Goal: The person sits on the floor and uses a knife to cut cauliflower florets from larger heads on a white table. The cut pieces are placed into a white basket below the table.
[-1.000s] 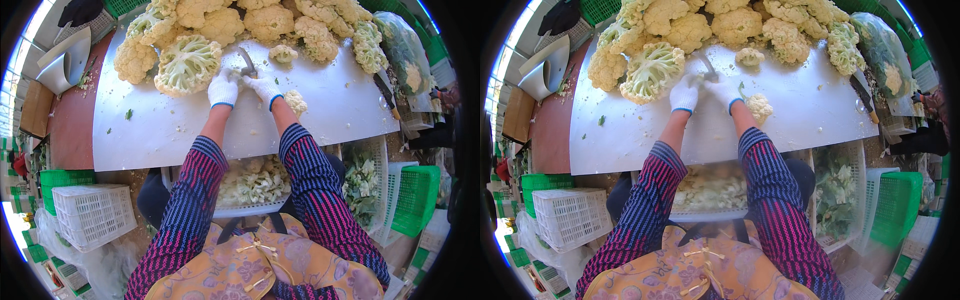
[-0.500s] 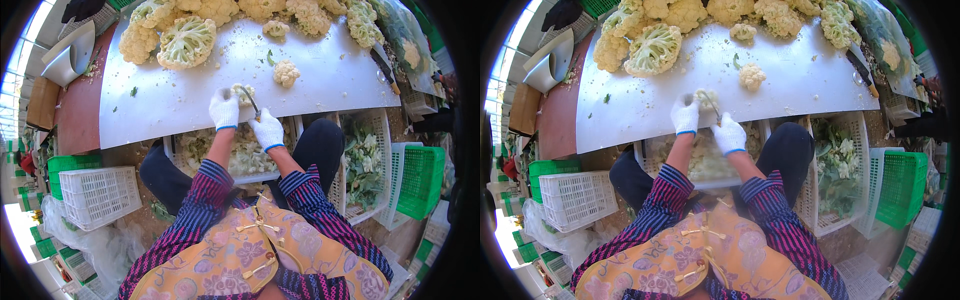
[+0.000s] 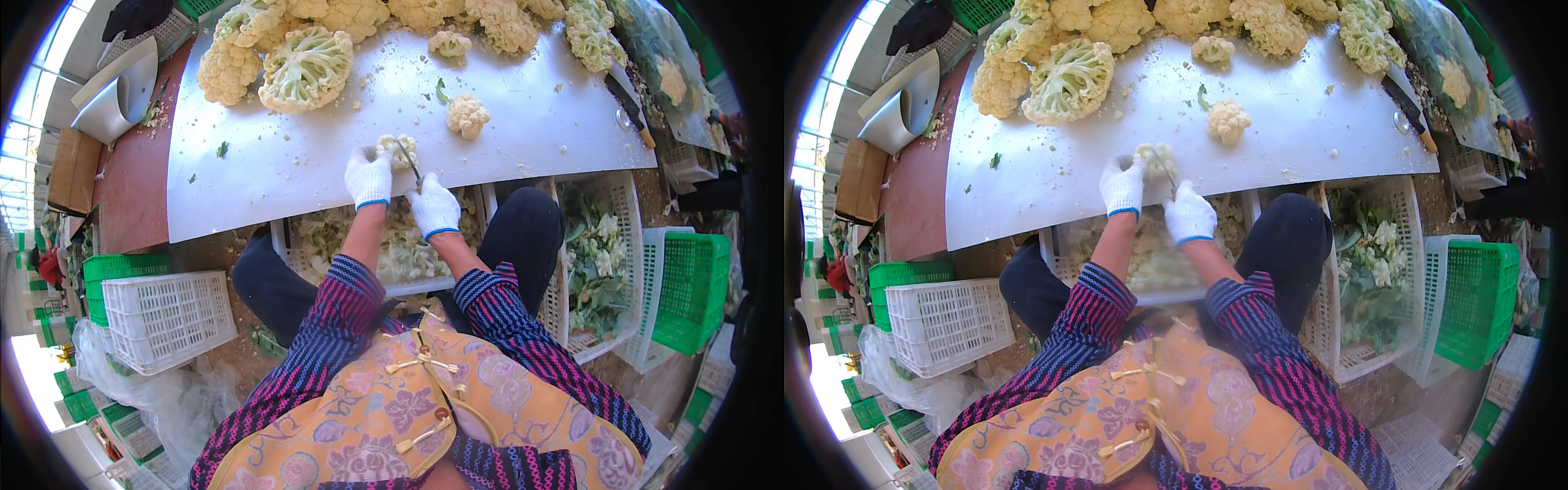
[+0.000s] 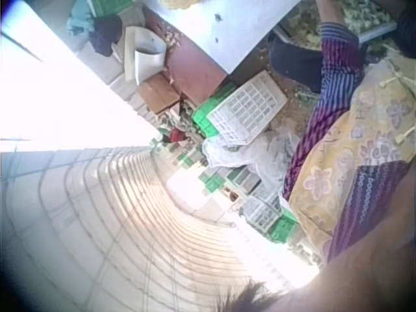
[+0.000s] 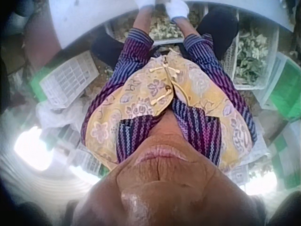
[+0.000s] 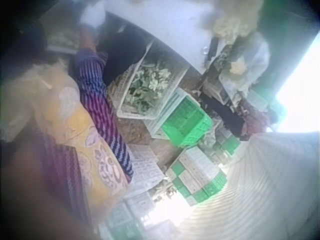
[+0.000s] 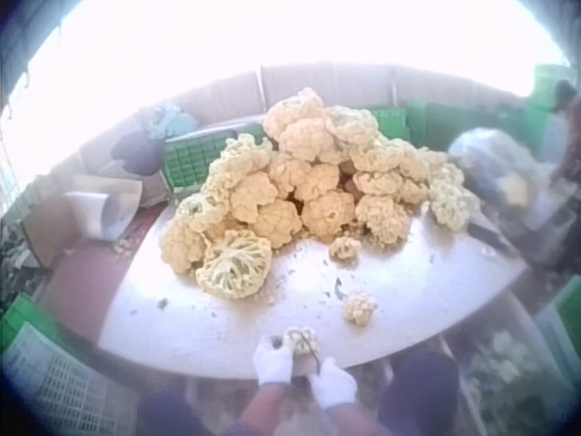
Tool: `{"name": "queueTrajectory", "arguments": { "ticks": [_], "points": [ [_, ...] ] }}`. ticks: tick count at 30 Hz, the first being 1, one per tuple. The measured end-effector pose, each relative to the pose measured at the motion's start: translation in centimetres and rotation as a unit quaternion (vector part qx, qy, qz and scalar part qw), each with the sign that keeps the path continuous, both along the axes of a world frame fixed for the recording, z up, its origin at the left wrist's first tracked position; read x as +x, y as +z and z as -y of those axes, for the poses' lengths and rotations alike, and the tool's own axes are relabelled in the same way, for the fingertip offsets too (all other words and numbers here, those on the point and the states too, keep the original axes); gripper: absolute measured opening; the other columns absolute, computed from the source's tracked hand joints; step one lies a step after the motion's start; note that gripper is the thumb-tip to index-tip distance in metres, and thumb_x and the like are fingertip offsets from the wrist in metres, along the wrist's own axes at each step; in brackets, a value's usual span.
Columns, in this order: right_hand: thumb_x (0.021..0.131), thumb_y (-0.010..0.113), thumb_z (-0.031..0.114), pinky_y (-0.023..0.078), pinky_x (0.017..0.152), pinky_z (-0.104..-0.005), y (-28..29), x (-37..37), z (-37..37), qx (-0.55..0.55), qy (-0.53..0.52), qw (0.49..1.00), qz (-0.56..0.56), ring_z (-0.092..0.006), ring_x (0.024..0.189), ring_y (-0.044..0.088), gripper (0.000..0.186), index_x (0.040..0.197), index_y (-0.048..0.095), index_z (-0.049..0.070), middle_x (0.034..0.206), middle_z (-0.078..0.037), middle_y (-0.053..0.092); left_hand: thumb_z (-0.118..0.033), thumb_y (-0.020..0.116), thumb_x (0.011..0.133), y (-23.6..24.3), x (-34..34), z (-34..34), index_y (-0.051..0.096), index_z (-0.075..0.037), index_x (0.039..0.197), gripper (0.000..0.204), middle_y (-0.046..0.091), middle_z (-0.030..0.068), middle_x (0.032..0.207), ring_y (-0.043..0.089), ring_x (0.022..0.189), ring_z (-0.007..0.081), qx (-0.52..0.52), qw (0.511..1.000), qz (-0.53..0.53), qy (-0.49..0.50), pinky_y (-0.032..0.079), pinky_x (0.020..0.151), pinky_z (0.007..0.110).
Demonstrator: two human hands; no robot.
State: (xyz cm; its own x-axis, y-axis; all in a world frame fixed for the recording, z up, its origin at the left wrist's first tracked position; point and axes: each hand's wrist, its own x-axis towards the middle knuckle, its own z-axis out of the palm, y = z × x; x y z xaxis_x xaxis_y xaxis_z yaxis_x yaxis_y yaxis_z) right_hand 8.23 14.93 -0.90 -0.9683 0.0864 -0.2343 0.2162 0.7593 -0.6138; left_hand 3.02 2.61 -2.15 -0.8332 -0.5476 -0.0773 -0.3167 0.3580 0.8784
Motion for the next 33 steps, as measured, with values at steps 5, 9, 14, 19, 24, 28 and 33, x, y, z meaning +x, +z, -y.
{"name": "queueTrajectory", "arguments": {
  "ticks": [5, 9, 14, 19, 24, 28, 33],
  "points": [
    [0.088, 0.066, 0.029, 0.050, 0.060, -0.0475, -2.1, -1.6, 0.5, -0.125, -0.032, 0.989, 0.078, -0.0324, 0.063, 0.064, 0.029, 0.098, 0.056, 0.004, 0.075, -0.016, 0.066, -0.022, 0.076, 0.076, 2.1, -0.4, -0.1, 0.070, 0.001, 0.099, 0.033, 0.071, 0.0148, 0.084, 0.067, 0.073, 0.0206, 0.068, 0.998, 0.011, 0.002, 0.054, 0.069, 0.035],
    [0.087, 0.071, 0.025, 0.040, 0.043, -0.0345, -0.5, -3.9, -2.0, -0.460, -0.061, 0.841, 0.279, -0.0141, 0.048, 0.048, 0.024, 0.094, 0.056, 0.008, 0.066, -0.003, 0.056, -0.020, 0.075, 0.076, 2.6, -1.6, 0.4, 0.070, 0.002, 0.098, 0.032, 0.071, 0.0131, 0.084, 0.066, 0.072, 0.0187, 0.103, 0.994, 0.028, -0.016, 0.054, 0.068, 0.034],
    [0.089, 0.070, 0.023, 0.034, 0.039, -0.0301, 1.5, -4.3, -3.3, -0.356, -0.052, 0.900, 0.247, -0.0080, 0.042, 0.040, 0.020, 0.088, 0.054, 0.012, 0.062, 0.000, 0.049, -0.026, 0.077, 0.072, 0.3, -3.1, 2.3, 0.072, 0.002, 0.101, 0.040, 0.073, 0.0152, 0.089, 0.068, 0.078, 0.0215, 0.144, 0.988, 0.038, -0.041, 0.054, 0.074, 0.033],
    [0.085, 0.061, 0.041, 0.048, 0.090, -0.0527, 1.6, -3.2, -2.1, 0.014, 0.009, 0.998, 0.058, -0.0456, 0.104, 0.063, 0.047, 0.112, 0.058, 0.002, 0.106, -0.029, 0.066, -0.027, 0.076, 0.067, -0.5, -4.7, 2.9, 0.074, 0.000, 0.101, 0.043, 0.073, 0.0193, 0.095, 0.070, 0.086, 0.0282, 0.047, 0.997, 0.051, -0.031, 0.054, 0.081, 0.035],
    [0.081, 0.066, 0.041, 0.049, 0.088, -0.0515, 1.5, -1.1, -0.9, -0.005, -0.005, 0.999, 0.048, -0.0446, 0.101, 0.064, 0.049, 0.109, 0.059, 0.002, 0.103, -0.028, 0.067, -0.030, 0.076, 0.068, 0.8, -3.2, 1.5, 0.074, 0.000, 0.099, 0.043, 0.073, 0.0212, 0.095, 0.071, 0.088, 0.0302, 0.063, 0.996, 0.061, 0.004, 0.054, 0.083, 0.037],
    [0.081, 0.067, 0.042, 0.050, 0.085, -0.0513, 0.3, -0.9, -1.3, 0.022, 0.009, 0.998, 0.057, -0.0445, 0.098, 0.065, 0.050, 0.109, 0.058, 0.001, 0.099, -0.028, 0.068, -0.032, 0.075, 0.070, -0.1, -3.0, 1.7, 0.074, 0.000, 0.099, 0.043, 0.073, 0.0215, 0.094, 0.071, 0.089, 0.0306, 0.015, 0.999, 0.046, 0.003, 0.054, 0.083, 0.037],
    [0.081, 0.066, 0.041, 0.049, 0.083, -0.0515, 1.2, -2.0, -3.2, -0.187, -0.082, 0.973, 0.111, -0.0437, 0.095, 0.065, 0.047, 0.105, 0.058, 0.002, 0.097, -0.027, 0.068, -0.034, 0.075, 0.071, -1.7, -4.8, 4.1, 0.075, -0.002, 0.099, 0.043, 0.073, 0.0203, 0.094, 0.071, 0.090, 0.0303, 0.018, 0.998, 0.032, -0.048, 0.054, 0.085, 0.036]
  ]
}}
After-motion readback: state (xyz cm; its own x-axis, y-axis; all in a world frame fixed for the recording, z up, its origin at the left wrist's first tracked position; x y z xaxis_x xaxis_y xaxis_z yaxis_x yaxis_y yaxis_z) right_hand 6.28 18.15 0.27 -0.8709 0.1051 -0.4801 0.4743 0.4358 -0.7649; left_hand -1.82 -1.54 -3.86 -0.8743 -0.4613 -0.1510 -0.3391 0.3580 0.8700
